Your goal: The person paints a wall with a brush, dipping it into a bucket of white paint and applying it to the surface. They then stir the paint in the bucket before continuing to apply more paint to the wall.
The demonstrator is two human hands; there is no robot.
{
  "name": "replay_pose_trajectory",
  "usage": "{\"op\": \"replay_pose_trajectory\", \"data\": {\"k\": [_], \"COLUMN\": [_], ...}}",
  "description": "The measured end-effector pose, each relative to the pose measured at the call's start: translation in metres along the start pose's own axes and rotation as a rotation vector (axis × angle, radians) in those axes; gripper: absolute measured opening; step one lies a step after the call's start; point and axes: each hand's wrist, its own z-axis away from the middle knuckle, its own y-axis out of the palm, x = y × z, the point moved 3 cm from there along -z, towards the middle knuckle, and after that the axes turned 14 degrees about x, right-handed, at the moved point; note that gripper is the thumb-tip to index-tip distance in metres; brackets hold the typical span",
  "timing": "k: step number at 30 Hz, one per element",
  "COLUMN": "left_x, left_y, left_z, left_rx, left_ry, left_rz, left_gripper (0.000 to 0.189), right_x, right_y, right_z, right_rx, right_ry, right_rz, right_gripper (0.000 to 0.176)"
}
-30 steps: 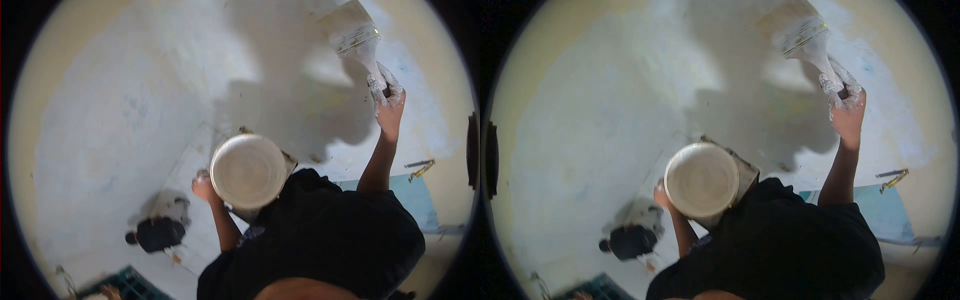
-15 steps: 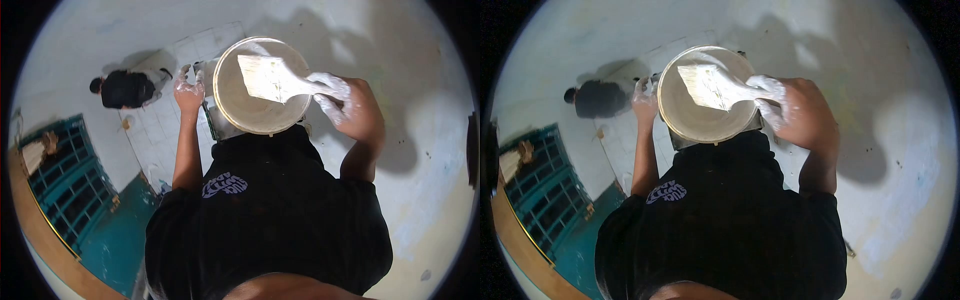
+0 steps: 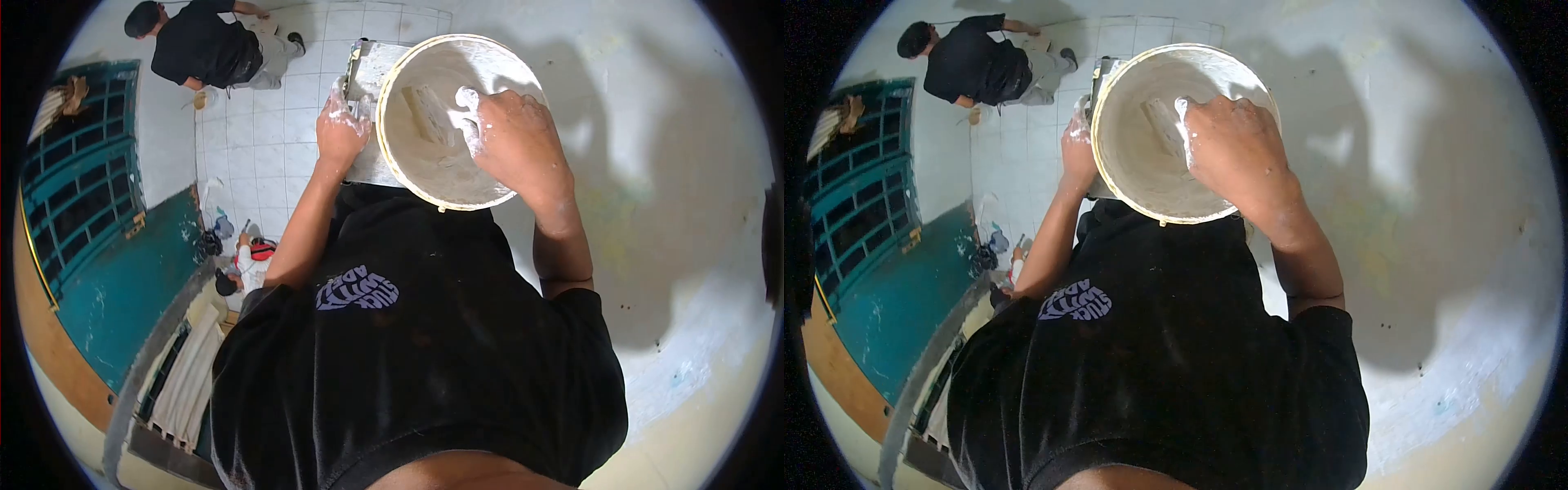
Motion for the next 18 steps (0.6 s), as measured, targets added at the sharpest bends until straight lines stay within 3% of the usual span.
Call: {"op": "replay_pose_trajectory", "data": {"k": [9,13,16,18], "left_x": [0.004,0.007,0.002,0.006], "left_y": [0.0,0.001,-0.002,0.001], "left_z": [0.0,0.0,0.0,-0.001], "left_rx": [-0.001,-0.065,-0.083,-0.144], "left_ry": [-0.051,-0.063,-0.106,-0.067], "left_rz": [-0.129,-0.15,-0.129,-0.156], "left_gripper": [0.061,0.048,0.041,0.036], "right_x": [-0.015,-0.008,-0.001,0.004], "right_y": [0.003,0.004,0.013,0.012], "right_z": [0.007,0.003,-0.006,-0.008], "right_rx": [-0.072,-0.104,-0.063,0.012], "right_ry": [-0.15,-0.287,-0.38,-0.362], "right_rz": [-0.194,-0.251,-0.428,-0.387], "right_gripper": [0.013,0.015,0.018,0.019]}}
